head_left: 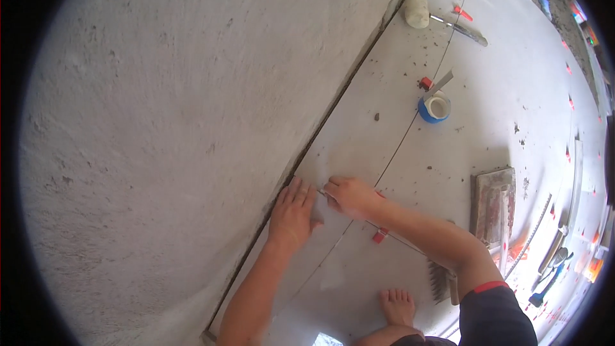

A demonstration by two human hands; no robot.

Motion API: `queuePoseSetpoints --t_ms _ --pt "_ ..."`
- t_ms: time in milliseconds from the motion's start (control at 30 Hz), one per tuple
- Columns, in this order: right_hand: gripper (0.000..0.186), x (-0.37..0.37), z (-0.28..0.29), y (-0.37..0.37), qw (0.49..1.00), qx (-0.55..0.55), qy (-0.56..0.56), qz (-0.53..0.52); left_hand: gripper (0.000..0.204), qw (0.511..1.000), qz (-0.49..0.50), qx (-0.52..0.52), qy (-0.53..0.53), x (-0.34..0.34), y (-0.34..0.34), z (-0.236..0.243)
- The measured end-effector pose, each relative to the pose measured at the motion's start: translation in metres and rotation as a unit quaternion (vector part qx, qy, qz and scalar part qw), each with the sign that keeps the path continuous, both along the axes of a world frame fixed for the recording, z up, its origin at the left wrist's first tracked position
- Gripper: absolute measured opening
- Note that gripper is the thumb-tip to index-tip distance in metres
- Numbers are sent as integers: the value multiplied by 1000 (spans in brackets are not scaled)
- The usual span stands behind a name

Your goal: The person installs large floor tiles by using a rubber mallet to level them, inserting spacers, and wiping the surfaces with a cloth. They move across the room to handle a long metal leveling bar and clear debris from the tiled surface.

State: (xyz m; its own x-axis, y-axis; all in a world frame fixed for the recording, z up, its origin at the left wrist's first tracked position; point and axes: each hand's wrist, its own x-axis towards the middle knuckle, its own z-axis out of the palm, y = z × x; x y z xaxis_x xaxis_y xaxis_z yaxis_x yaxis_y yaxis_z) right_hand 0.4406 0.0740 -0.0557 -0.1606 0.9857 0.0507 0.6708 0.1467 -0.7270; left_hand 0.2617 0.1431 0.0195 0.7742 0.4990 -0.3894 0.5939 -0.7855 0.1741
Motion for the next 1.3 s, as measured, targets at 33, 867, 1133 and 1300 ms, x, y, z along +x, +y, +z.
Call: queuePoseSetpoints --t_ms 33,867,1133,1300 --pt "17 0 0 0 1000 0 1 4 79 1000 0 -2 -11 1 2 4" --pt "55 441 14 60 837 77 -317 -439 91 998 -24 14 50 15 -3 -12" --pt "57 435 2 118 790 -101 -427 -429 91 997 7 6 79 -2 -7 -16" --pt "38 438 24 96 856 -190 -309 -369 91 996 14 7 87 2 -11 -14"
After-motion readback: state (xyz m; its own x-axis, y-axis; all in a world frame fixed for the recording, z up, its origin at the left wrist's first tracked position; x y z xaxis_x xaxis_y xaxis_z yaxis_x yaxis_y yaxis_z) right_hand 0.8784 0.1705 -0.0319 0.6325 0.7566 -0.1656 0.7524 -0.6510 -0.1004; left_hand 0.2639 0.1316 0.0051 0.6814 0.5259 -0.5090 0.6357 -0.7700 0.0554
